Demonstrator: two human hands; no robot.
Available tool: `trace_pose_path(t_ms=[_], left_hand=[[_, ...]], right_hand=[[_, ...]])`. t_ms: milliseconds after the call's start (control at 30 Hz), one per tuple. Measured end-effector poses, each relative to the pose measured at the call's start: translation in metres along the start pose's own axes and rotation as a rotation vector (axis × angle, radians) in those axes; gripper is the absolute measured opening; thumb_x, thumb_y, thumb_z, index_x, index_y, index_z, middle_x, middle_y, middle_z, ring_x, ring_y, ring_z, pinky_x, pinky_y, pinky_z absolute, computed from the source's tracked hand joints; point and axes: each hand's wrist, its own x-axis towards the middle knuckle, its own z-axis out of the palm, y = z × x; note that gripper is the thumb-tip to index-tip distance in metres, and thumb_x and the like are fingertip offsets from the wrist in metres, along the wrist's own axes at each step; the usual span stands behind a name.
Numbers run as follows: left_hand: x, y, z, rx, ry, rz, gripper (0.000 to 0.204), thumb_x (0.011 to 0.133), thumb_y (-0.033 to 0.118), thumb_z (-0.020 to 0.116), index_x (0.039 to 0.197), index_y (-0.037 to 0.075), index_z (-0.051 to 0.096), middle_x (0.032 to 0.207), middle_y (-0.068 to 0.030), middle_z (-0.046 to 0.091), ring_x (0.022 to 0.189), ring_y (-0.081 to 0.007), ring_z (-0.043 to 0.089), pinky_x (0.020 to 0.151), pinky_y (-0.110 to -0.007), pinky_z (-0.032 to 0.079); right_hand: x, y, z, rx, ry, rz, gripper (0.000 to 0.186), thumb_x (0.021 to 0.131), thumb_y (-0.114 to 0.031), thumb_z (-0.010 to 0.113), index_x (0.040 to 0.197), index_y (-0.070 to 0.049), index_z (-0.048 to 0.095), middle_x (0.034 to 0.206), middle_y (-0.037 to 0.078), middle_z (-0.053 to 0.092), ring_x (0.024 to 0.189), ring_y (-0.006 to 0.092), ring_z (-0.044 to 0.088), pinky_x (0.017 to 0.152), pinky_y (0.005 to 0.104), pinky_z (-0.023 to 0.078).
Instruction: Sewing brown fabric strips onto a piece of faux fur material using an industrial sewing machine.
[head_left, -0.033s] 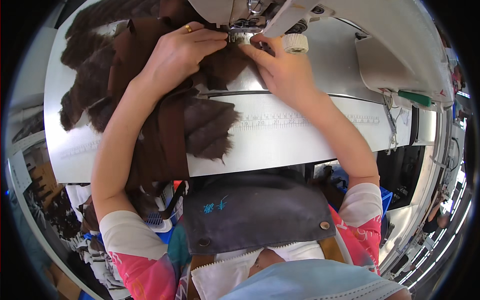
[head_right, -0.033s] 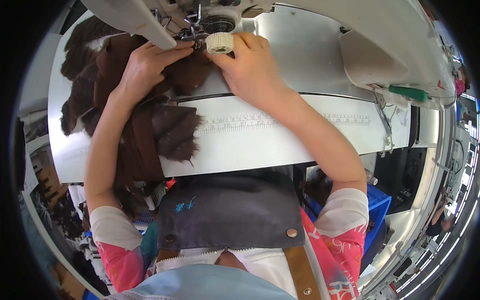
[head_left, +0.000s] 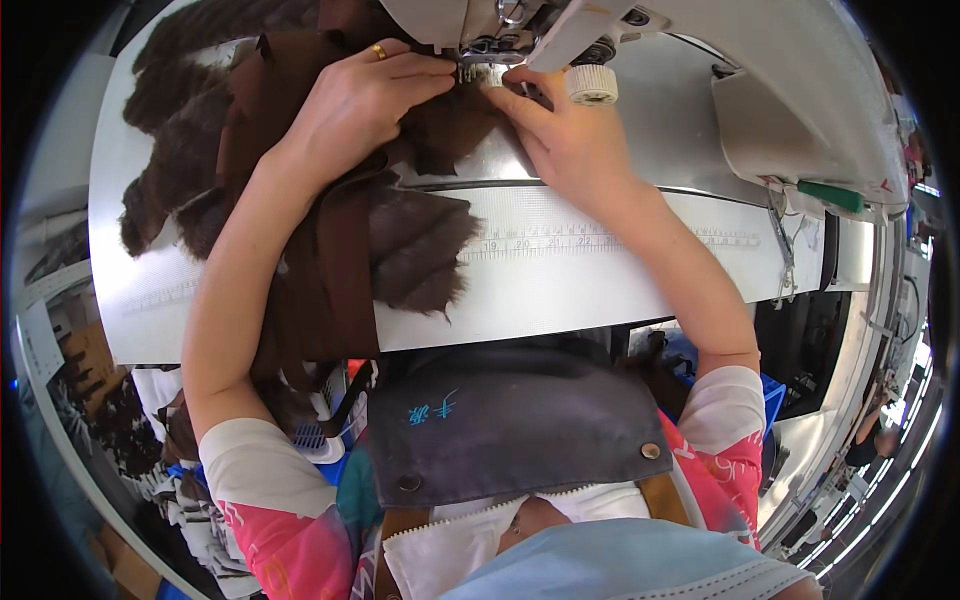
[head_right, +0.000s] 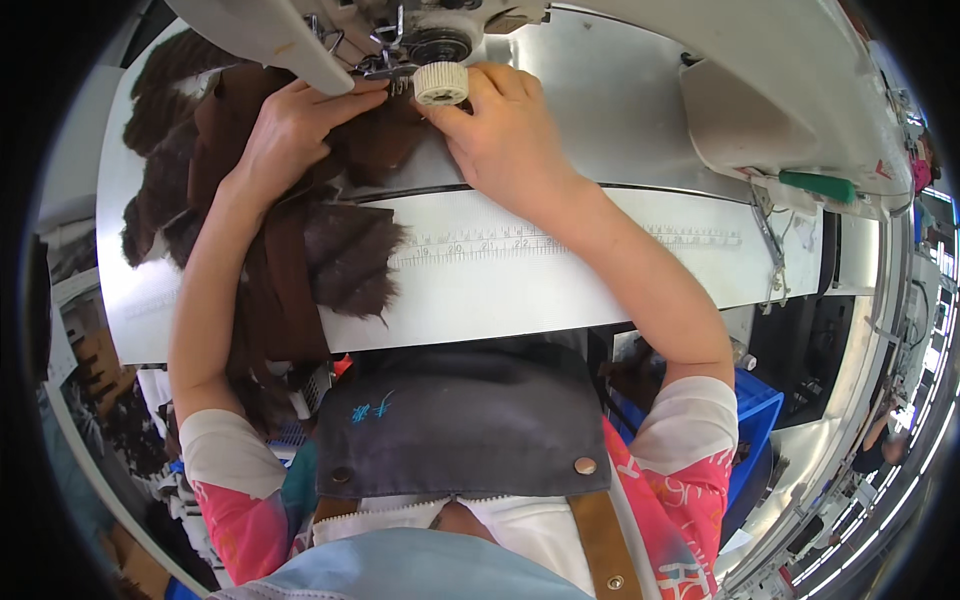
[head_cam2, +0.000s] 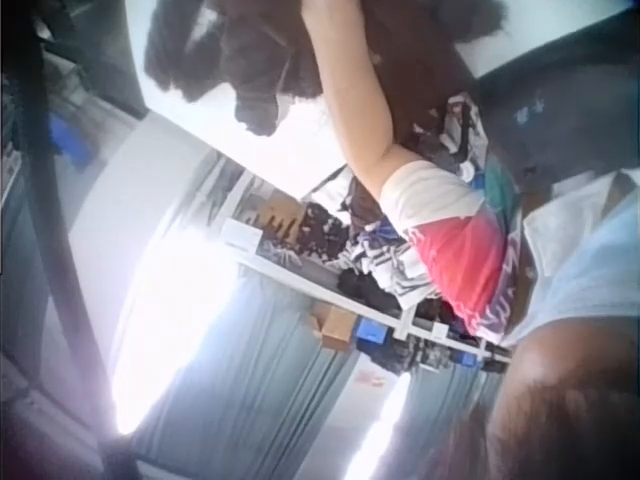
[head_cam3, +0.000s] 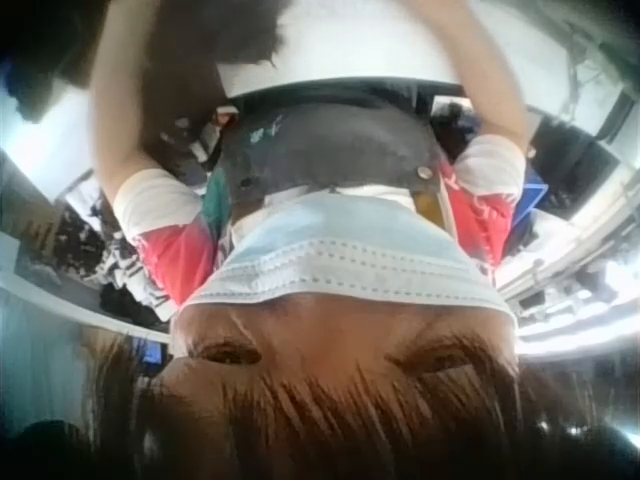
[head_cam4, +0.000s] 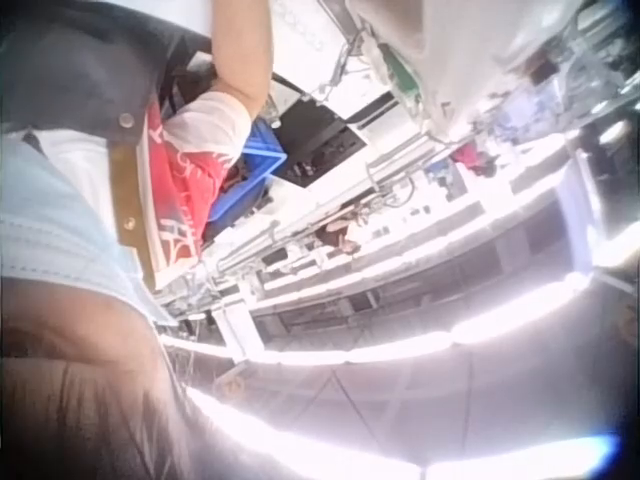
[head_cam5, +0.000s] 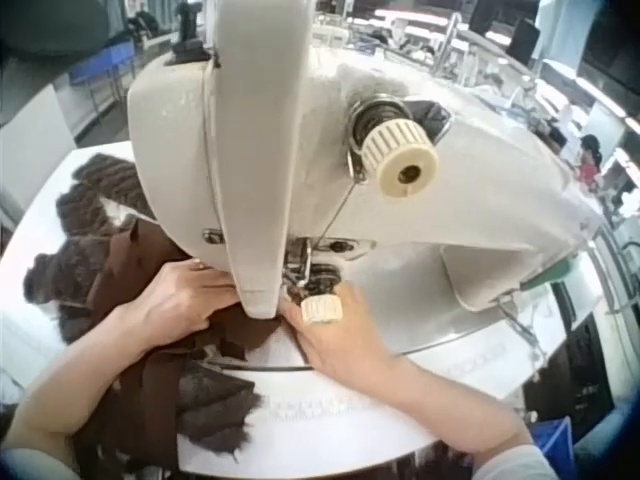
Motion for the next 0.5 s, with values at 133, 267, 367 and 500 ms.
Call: trace_pose_path(t_ms=[133,267,367,500], left_hand=[[0.002,0.002,-0.011,0.026,0.013,0.017,0.035,0.063,-0.006,0.054,0.095,0.002,0.066,0.103,-0.0081,0.064,0.095,-0.0264,0.059,0.080,-0.031,0.049],[-0.018,-0.009,-0.039,-0.802,0.274,-0.314,0.028,0.076,-0.010,0.049,0.097,-0.003,0.065,0.104,-0.0126,0.064,0.094,-0.0202,0.062,0.084,-0.028,0.049],[-0.069,-0.043,-0.071,-1.291,0.551,-0.866,0.020,0.084,0.006,0.058,0.103,0.005,0.064,0.109,-0.0049,0.063,0.098,-0.0115,0.057,0.083,-0.026,0.046],[-0.073,-0.041,-0.120,-1.244,0.784,-0.527,0.021,0.089,0.006,0.055,0.109,0.001,0.060,0.107,-0.0162,0.062,0.089,-0.0199,0.062,0.076,-0.027,0.052]], right_hand=[[-0.009,0.002,-0.007,0.215,0.014,0.082,0.022,0.075,-0.005,0.062,0.097,-0.012,0.065,0.094,0.007,0.058,0.096,0.0271,0.051,0.083,0.0379,0.041],[-0.023,-0.004,-0.030,0.389,-0.037,0.162,0.017,0.079,-0.005,0.059,0.095,-0.008,0.065,0.102,0.006,0.059,0.100,0.0270,0.050,0.085,0.0364,0.040],[-0.032,-0.020,-0.036,0.441,-0.082,0.168,0.016,0.080,-0.007,0.059,0.095,-0.008,0.065,0.103,0.006,0.060,0.101,0.0271,0.050,0.086,0.0361,0.040],[-0.018,-0.039,-0.035,0.491,-0.098,0.100,0.016,0.082,-0.011,0.059,0.095,-0.003,0.064,0.101,0.009,0.061,0.096,0.0286,0.052,0.084,0.0367,0.041]])
